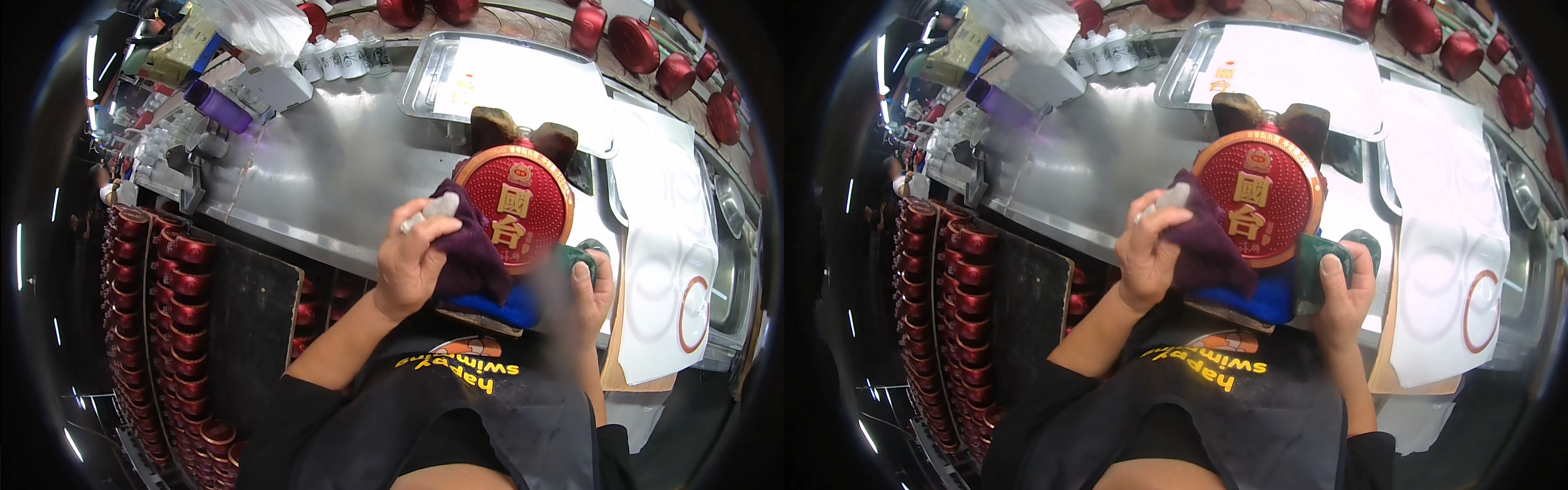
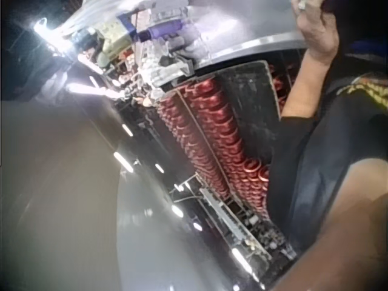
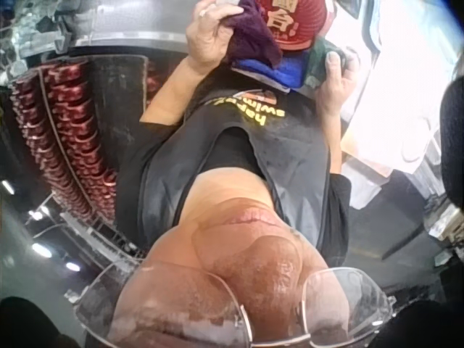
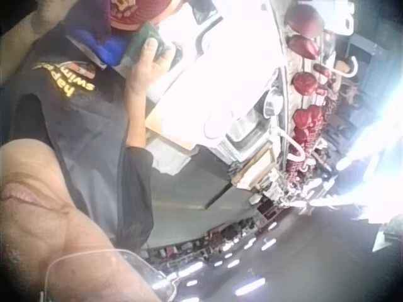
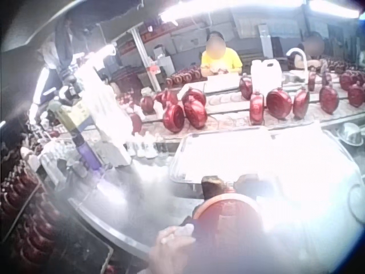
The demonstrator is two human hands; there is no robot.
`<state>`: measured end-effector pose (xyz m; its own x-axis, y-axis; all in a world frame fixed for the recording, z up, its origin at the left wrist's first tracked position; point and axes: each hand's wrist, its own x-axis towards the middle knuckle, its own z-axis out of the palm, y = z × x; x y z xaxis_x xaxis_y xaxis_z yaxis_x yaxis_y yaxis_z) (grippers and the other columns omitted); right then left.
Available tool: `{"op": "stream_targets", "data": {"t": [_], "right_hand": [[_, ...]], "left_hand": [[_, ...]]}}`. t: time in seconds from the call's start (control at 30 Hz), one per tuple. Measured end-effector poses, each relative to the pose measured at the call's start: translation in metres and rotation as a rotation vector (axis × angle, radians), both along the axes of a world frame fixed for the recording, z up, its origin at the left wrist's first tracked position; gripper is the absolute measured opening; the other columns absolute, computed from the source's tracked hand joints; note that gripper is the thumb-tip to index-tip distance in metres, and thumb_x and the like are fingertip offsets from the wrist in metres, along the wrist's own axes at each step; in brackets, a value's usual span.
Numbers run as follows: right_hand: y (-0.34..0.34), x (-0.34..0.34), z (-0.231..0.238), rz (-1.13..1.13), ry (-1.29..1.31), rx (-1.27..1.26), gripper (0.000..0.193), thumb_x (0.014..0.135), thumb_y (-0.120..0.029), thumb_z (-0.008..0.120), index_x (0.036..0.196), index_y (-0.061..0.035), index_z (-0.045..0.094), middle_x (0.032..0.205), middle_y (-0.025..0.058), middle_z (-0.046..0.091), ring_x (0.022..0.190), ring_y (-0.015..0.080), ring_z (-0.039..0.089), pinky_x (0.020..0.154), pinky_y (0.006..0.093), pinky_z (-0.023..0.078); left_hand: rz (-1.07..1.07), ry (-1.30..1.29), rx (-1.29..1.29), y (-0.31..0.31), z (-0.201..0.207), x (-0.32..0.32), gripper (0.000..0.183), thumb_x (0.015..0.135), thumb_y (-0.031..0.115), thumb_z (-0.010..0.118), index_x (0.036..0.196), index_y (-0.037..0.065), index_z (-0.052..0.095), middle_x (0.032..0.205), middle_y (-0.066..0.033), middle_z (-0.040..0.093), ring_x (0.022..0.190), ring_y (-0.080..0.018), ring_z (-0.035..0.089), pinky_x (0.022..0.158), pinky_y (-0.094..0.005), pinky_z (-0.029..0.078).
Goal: The person applies a gold decorative band around the rim of a red container, then wipes the surface with a cloth and a green pad. The person repeats this process on multiple containers, placing finished ones on a nearby tray.
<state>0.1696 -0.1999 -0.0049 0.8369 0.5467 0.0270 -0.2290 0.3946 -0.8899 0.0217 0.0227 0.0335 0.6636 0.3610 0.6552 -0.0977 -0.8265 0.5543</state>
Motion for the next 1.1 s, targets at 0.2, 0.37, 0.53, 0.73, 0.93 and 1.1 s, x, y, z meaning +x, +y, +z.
{"op": "stream_targets", "data": {"t": [0.2, 0.37, 0.53, 0.73, 0.93, 1.1], "right_hand": [[-0.007, -0.003, 0.002, -0.058, 0.055, -0.047, 0.016, 0.1, -0.012, 0.067, 0.111, -0.0058, 0.057, 0.096, -0.001, 0.062, 0.086, 0.0057, 0.058, 0.079, 0.0205, 0.049], [-0.018, -0.004, 0.009, -0.119, 0.052, 0.02, 0.016, 0.101, -0.014, 0.067, 0.112, -0.0058, 0.057, 0.097, -0.0008, 0.063, 0.085, 0.0055, 0.058, 0.077, 0.0206, 0.05], [-0.032, -0.001, 0.019, -0.187, -0.001, -0.003, 0.02, 0.101, -0.014, 0.067, 0.115, -0.0043, 0.057, 0.1, 0.0019, 0.065, 0.086, 0.0073, 0.061, 0.076, 0.0218, 0.053], [-0.036, 0.002, 0.026, -0.156, -0.043, 0.001, 0.02, 0.101, -0.014, 0.068, 0.114, -0.0039, 0.057, 0.098, 0.0013, 0.065, 0.085, 0.0071, 0.061, 0.074, 0.0217, 0.053], [-0.024, 0.005, 0.026, -0.095, -0.206, -0.164, 0.017, 0.1, -0.016, 0.07, 0.108, -0.0036, 0.06, 0.094, -0.0004, 0.062, 0.082, 0.0052, 0.056, 0.074, 0.0203, 0.048], [0.011, 0.019, 0.027, -0.105, -0.319, -0.323, 0.022, 0.1, -0.02, 0.071, 0.108, -0.0012, 0.062, 0.092, 0.0017, 0.065, 0.082, 0.0075, 0.059, 0.073, 0.0221, 0.049]], "left_hand": [[-0.193, 0.131, 0.002, 0.046, 0.051, 0.067, 0.017, 0.095, 0.009, 0.06, 0.108, 0.005, 0.069, 0.106, -0.0124, 0.071, 0.109, -0.0358, 0.062, 0.097, -0.0414, 0.049], [-0.498, 0.313, 0.127, 0.039, 0.08, 0.133, 0.026, 0.087, 0.003, 0.056, 0.108, 0.009, 0.07, 0.101, -0.0115, 0.073, 0.105, -0.0318, 0.063, 0.096, -0.0405, 0.05], [-0.733, 0.316, 0.541, -0.018, 0.063, 0.121, 0.014, 0.082, 0.011, 0.061, 0.095, 0.009, 0.064, 0.084, -0.0057, 0.067, 0.106, -0.0272, 0.063, 0.091, -0.0417, 0.049], [-0.658, 0.214, 0.574, -0.026, 0.041, 0.043, 0.018, 0.084, 0.019, 0.062, 0.098, 0.012, 0.07, 0.095, -0.0031, 0.069, 0.106, -0.0229, 0.061, 0.089, -0.0387, 0.05], [-0.308, 0.119, 0.193, 0.002, 0.018, -0.012, 0.023, 0.08, 0.002, 0.071, 0.102, 0.01, 0.073, 0.109, -0.011, 0.074, 0.108, -0.0313, 0.064, 0.09, -0.0411, 0.055], [-0.13, 0.03, 0.025, 0.037, 0.003, -0.004, 0.029, 0.081, -0.006, 0.063, 0.106, 0.008, 0.071, 0.112, -0.0152, 0.074, 0.109, -0.0364, 0.064, 0.094, -0.0424, 0.054]]}}
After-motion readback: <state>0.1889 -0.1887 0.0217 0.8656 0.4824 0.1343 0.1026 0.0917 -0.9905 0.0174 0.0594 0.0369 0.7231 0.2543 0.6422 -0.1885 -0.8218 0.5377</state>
